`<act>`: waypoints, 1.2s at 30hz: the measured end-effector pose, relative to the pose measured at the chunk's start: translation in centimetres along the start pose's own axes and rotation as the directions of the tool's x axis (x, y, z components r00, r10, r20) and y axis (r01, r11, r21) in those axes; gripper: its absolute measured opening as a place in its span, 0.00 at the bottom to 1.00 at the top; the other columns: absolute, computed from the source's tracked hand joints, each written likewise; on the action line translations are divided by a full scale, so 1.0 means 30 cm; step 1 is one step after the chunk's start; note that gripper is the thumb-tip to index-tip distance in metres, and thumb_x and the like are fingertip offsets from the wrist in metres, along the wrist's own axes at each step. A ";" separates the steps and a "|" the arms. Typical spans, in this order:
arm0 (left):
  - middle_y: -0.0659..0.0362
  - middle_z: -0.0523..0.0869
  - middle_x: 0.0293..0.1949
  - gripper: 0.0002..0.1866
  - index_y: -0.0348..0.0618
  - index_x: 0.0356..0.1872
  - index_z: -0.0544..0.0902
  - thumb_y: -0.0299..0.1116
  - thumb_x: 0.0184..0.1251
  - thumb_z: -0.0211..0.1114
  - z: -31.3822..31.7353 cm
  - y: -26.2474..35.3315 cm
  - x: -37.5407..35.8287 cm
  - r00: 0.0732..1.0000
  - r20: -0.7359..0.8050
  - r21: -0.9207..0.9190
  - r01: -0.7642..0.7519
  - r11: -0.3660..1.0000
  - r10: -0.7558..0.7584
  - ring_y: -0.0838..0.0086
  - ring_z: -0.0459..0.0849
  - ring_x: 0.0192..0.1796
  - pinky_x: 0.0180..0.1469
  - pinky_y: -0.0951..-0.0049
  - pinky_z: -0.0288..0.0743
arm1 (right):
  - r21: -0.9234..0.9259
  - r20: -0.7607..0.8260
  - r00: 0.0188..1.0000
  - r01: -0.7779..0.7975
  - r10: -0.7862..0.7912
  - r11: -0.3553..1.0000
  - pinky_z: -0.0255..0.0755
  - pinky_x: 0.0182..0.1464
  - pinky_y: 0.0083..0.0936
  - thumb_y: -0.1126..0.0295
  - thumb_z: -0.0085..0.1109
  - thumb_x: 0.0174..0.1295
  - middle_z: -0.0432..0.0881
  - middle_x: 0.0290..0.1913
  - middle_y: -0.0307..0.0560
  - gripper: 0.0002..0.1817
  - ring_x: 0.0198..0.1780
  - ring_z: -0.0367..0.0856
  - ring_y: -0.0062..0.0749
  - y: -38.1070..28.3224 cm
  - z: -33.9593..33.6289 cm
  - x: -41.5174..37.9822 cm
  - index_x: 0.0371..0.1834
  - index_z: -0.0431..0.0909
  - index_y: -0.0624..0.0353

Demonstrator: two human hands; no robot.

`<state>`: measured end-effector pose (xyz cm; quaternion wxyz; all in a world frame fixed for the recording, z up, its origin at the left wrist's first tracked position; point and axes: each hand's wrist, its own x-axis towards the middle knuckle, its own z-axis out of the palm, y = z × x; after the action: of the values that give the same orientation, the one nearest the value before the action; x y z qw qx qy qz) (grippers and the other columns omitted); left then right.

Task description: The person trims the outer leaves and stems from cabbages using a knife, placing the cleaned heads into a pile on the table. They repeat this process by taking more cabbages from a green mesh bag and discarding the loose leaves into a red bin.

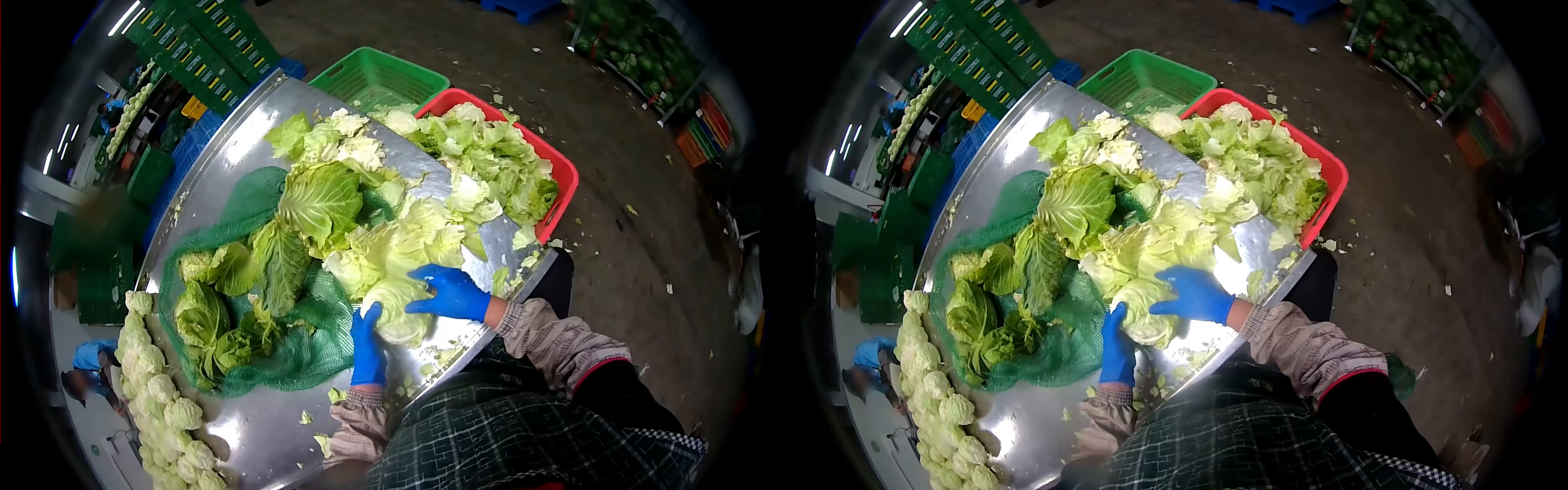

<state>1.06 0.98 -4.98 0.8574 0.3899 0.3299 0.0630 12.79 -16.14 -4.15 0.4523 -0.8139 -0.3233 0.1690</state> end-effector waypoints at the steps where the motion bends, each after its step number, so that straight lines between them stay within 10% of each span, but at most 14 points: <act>1: 0.53 0.80 0.51 0.24 0.34 0.57 0.72 0.34 0.62 0.64 -0.003 -0.003 0.003 0.999 0.021 -0.036 0.025 0.999 -0.024 0.67 0.79 0.53 0.56 0.68 0.74 | 0.105 0.059 0.995 -0.083 0.077 0.991 0.74 0.41 0.24 0.50 0.73 0.50 0.81 0.46 0.48 0.33 0.33 0.76 0.27 0.003 0.005 0.001 0.57 0.77 0.56; 3: 0.51 0.79 0.52 0.26 0.32 0.58 0.71 0.35 0.61 0.65 -0.016 0.006 0.002 1.000 -0.010 0.084 -0.003 0.996 0.004 0.69 0.79 0.53 0.55 0.69 0.73 | 0.190 0.206 0.966 -0.198 0.159 0.962 0.75 0.53 0.29 0.46 0.68 0.52 0.81 0.50 0.55 0.37 0.50 0.82 0.38 0.009 -0.028 0.006 0.61 0.73 0.58; 8: 0.51 0.80 0.47 0.27 0.31 0.54 0.71 0.30 0.56 0.72 0.062 0.038 -0.016 0.972 -0.031 0.523 -0.184 0.832 0.235 0.71 0.80 0.47 0.49 0.74 0.75 | 0.268 0.163 0.981 -0.148 0.106 0.952 0.74 0.43 0.23 0.54 0.71 0.53 0.83 0.38 0.48 0.30 0.35 0.76 0.25 0.039 -0.015 0.004 0.58 0.77 0.57; 14: 0.54 0.81 0.46 0.30 0.35 0.55 0.71 0.26 0.50 0.75 0.064 0.043 -0.056 0.973 -0.008 0.459 -0.202 0.865 0.231 0.69 0.81 0.47 0.49 0.73 0.77 | 0.357 0.107 0.994 -0.051 0.014 0.933 0.79 0.39 0.27 0.56 0.63 0.58 0.86 0.37 0.46 0.18 0.32 0.85 0.31 0.111 -0.034 0.019 0.43 0.81 0.58; 17: 0.53 0.78 0.50 0.34 0.35 0.57 0.70 0.26 0.46 0.76 0.061 0.009 -0.077 0.937 0.046 0.491 -0.324 0.809 0.347 0.67 0.80 0.50 0.52 0.71 0.77 | -0.005 0.028 0.995 0.099 -0.099 0.995 0.78 0.35 0.27 0.58 0.61 0.59 0.85 0.31 0.45 0.13 0.29 0.84 0.32 0.146 0.006 0.026 0.38 0.82 0.56; 19: 0.53 0.76 0.52 0.38 0.35 0.59 0.69 0.25 0.43 0.78 0.073 -0.011 -0.068 0.906 0.080 0.433 -0.406 0.805 0.415 0.66 0.78 0.52 0.53 0.70 0.76 | 0.129 -0.121 0.989 -0.066 0.081 0.990 0.77 0.34 0.28 0.52 0.62 0.58 0.84 0.26 0.45 0.17 0.28 0.84 0.33 0.186 -0.022 0.094 0.34 0.82 0.55; 27: 0.46 0.64 0.65 0.51 0.38 0.65 0.63 0.45 0.39 0.81 0.061 -0.036 -0.087 0.691 0.491 0.756 -0.641 0.135 0.530 0.55 0.65 0.67 0.68 0.59 0.62 | -0.195 0.211 0.976 0.087 -0.045 0.977 0.77 0.46 0.34 0.39 0.61 0.52 0.85 0.42 0.51 0.34 0.41 0.84 0.44 0.028 -0.099 0.060 0.53 0.79 0.54; 30: 0.43 0.63 0.66 0.52 0.38 0.66 0.61 0.47 0.39 0.80 0.056 -0.049 -0.109 0.669 0.490 0.762 -0.640 0.098 0.559 0.54 0.64 0.68 0.68 0.58 0.62 | -0.288 0.382 0.903 -0.088 0.199 0.954 0.75 0.50 0.32 0.39 0.62 0.53 0.82 0.50 0.52 0.34 0.47 0.83 0.43 0.033 -0.155 0.098 0.54 0.79 0.55; 36: 0.47 0.64 0.63 0.50 0.41 0.65 0.60 0.34 0.38 0.80 0.051 -0.031 -0.093 0.759 0.381 0.743 -0.591 0.315 0.528 0.54 0.65 0.66 0.64 0.57 0.66 | -0.162 0.291 0.956 0.094 -0.043 0.982 0.76 0.50 0.35 0.44 0.63 0.53 0.81 0.49 0.52 0.32 0.46 0.83 0.45 0.022 -0.132 -0.013 0.57 0.75 0.53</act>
<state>-0.30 -1.65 -3.46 0.4996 0.8372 0.1335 0.1781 15.01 -19.14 -2.61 0.3334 -0.8055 -0.4270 0.2401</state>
